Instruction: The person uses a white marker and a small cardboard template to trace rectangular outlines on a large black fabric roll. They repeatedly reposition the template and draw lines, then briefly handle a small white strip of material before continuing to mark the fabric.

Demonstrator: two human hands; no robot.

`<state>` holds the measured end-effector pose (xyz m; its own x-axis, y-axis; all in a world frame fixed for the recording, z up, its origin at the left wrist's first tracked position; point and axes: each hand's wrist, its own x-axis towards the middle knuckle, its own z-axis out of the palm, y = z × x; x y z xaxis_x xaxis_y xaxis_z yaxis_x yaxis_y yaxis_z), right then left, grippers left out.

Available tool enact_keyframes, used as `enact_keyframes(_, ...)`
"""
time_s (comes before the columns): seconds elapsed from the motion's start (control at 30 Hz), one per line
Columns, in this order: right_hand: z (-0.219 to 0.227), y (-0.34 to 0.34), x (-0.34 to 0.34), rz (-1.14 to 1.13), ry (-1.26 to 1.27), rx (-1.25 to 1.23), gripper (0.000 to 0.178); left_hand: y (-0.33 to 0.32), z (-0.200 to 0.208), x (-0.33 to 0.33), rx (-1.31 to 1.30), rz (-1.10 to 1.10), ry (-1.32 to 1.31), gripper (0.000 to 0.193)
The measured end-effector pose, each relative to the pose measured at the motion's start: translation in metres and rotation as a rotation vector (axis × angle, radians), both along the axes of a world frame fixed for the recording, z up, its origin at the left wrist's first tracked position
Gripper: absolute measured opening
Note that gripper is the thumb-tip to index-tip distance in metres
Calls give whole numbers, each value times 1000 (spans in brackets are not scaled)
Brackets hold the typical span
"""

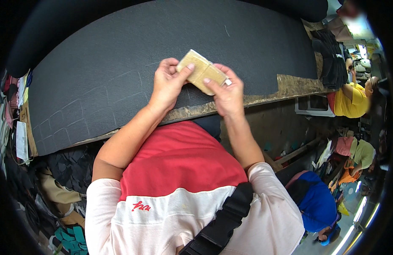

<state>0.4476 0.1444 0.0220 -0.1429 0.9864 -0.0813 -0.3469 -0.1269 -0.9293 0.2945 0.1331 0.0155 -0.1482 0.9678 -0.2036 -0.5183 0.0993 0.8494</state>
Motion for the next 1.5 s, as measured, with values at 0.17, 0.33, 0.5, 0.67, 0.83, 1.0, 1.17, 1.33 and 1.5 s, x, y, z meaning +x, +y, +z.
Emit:
enact_keyframes(0.17, 12, 31, 61, 402, -407, -53, 42, -17, -2, -14, 678, 130, 1200, 43)
enact_keyframes(0.33, -11, 29, 59, 305, -637, 137, 45, -25, -26, 6, 871, -337, 1278, 27)
enact_keyframes(0.5, -11, 24, 58, 46, -1123, 556, 32, -29, -41, 8, 850, -441, 1372, 26)
enact_keyframes(0.67, -4, 28, 49, -100, -738, 271, 20, -29, -36, 5, 817, -431, 1286, 26)
enact_keyframes(0.83, -6, 21, 30, 79, -666, 247, 16, -28, -33, 4, 818, -387, 1253, 24)
enact_keyframes(1.0, -13, 17, 8, 203, -755, 335, 16, -31, -35, 6, 791, -337, 1246, 20)
enact_keyframes(1.17, -15, 21, 6, 175, -994, 424, 17, -30, -36, 6, 752, -384, 1226, 19)
enact_keyframes(1.33, -8, 35, 47, 24, -1034, 208, 18, -29, -38, 7, 796, -334, 1255, 17)
enact_keyframes(1.5, -11, 24, 56, -13, -1039, 505, 15, -29, -40, 8, 772, -331, 1244, 16)
